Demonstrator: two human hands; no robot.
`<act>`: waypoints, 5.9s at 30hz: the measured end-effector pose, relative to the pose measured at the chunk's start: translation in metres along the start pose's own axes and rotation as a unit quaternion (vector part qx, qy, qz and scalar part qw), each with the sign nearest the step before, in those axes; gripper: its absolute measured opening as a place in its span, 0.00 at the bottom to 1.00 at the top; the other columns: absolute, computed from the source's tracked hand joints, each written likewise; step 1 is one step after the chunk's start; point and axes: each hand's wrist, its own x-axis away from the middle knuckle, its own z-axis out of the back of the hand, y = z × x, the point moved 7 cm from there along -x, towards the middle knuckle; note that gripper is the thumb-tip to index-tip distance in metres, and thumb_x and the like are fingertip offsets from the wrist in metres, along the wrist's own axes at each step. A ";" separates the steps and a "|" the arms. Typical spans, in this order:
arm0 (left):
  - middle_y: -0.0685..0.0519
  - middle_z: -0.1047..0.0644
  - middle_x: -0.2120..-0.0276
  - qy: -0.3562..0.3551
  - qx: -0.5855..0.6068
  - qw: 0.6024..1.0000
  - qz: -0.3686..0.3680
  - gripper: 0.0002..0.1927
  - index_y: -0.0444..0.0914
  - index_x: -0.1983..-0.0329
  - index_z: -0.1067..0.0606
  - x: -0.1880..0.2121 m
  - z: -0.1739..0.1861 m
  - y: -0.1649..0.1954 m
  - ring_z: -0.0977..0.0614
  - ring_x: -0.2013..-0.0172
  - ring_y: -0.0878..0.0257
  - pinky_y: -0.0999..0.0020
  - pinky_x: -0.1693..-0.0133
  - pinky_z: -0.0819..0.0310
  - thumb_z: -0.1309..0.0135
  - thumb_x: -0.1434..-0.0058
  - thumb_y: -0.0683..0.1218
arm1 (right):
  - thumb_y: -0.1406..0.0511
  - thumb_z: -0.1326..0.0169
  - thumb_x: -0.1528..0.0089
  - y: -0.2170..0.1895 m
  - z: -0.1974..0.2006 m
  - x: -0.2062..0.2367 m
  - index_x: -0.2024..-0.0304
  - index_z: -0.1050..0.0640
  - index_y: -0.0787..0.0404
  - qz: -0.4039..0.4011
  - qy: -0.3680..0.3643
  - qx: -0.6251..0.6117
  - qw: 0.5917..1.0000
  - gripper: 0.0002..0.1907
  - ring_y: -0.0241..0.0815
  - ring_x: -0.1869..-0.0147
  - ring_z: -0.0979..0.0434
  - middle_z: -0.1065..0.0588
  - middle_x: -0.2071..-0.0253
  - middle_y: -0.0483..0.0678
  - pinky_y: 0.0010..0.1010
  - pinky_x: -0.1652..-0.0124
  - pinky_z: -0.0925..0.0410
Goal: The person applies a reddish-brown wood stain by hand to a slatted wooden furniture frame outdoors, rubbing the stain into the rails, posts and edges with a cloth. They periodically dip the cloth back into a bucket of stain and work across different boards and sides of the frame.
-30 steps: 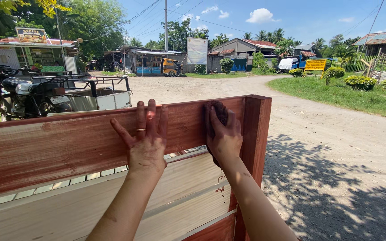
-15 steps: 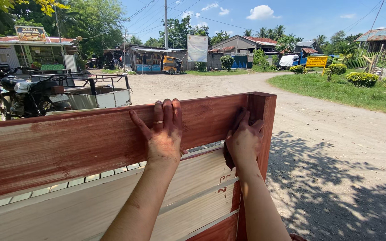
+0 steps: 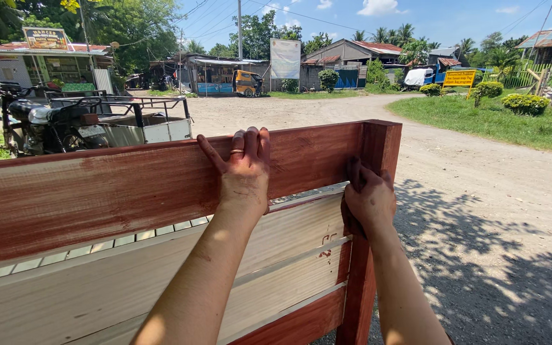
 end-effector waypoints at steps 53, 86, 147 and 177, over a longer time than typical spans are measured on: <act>0.43 0.56 0.25 0.137 0.043 0.913 0.382 0.52 0.42 0.25 0.47 0.346 0.010 -0.425 0.61 0.25 0.40 0.10 0.44 0.71 0.48 0.58 0.42 | 0.66 0.46 0.42 -0.650 -0.017 0.342 0.47 0.23 0.57 0.466 0.120 -0.347 0.805 0.20 0.55 0.50 0.25 0.29 0.48 0.56 0.42 0.67 0.25; 0.45 0.55 0.27 0.108 0.086 0.945 0.296 0.50 0.40 0.26 0.49 0.278 -0.019 -0.361 0.60 0.25 0.40 0.14 0.40 0.74 0.50 0.56 0.42 | 0.63 0.30 0.57 -0.401 -0.051 0.160 0.51 0.19 0.44 0.291 0.096 -0.220 0.926 0.29 0.62 0.44 0.31 0.31 0.45 0.50 0.49 0.65 0.24; 0.41 0.52 0.27 0.094 0.205 0.924 0.309 0.45 0.43 0.25 0.47 0.229 -0.048 -0.290 0.47 0.29 0.40 0.42 0.38 0.43 0.50 0.48 0.41 | 0.72 0.39 0.44 -0.163 -0.051 0.062 0.50 0.17 0.53 0.253 0.242 -0.203 0.914 0.20 0.51 0.38 0.27 0.28 0.44 0.50 0.39 0.40 0.27; 0.49 0.28 0.39 0.212 0.912 0.249 0.246 0.48 0.46 0.28 0.40 0.297 -0.040 -0.292 0.24 0.41 0.48 0.45 0.44 0.27 0.53 0.48 0.75 | 0.53 0.40 0.43 -0.509 -0.043 0.299 0.46 0.21 0.46 0.310 -0.404 -0.393 0.766 0.23 0.49 0.42 0.23 0.22 0.48 0.41 0.42 0.46 0.30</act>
